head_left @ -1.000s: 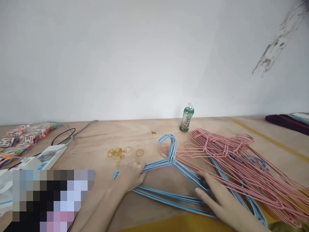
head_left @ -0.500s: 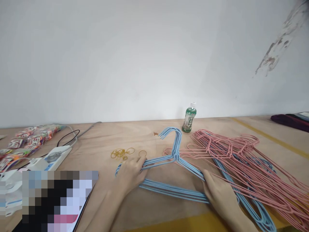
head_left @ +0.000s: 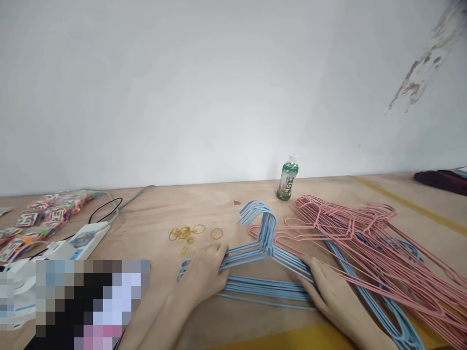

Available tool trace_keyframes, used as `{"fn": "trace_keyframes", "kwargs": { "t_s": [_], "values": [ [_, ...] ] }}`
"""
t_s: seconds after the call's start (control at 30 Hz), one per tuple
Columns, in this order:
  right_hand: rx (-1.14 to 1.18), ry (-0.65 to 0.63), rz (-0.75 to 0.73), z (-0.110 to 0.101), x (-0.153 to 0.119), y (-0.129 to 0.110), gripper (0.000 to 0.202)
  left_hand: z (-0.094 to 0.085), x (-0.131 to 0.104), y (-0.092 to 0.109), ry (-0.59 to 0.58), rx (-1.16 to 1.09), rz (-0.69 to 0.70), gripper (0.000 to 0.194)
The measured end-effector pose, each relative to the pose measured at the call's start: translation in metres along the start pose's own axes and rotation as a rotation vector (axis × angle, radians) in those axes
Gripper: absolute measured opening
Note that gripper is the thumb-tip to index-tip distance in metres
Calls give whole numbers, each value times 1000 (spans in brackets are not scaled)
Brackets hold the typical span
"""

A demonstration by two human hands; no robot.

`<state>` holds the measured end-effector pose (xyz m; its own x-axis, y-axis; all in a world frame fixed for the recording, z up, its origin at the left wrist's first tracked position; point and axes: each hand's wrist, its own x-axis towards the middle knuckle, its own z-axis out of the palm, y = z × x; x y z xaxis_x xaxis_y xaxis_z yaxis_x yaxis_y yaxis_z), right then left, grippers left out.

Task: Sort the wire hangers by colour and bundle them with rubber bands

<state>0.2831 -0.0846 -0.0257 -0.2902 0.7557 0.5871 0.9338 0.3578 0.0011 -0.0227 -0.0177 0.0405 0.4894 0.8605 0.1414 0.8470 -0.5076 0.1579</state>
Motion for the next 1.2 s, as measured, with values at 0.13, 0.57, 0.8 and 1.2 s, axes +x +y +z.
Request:
{"fn": "trace_keyframes", "kwargs": {
  "t_s": [0.13, 0.57, 0.8, 1.2],
  "values": [
    [-4, -25, 37, 0, -10, 9, 28, 7, 2, 3, 4, 63, 40, 19],
    [-231, -125, 145, -7, -50, 26, 22, 21, 2, 7, 187, 101, 113, 32],
    [-253, -68, 144, -14, -43, 22, 23, 5, 4, -4, 409, 77, 106, 34],
    [95, -269, 512, -25, 142, 31, 36, -11, 6, -26, 942, 61, -77, 54]
  ]
}}
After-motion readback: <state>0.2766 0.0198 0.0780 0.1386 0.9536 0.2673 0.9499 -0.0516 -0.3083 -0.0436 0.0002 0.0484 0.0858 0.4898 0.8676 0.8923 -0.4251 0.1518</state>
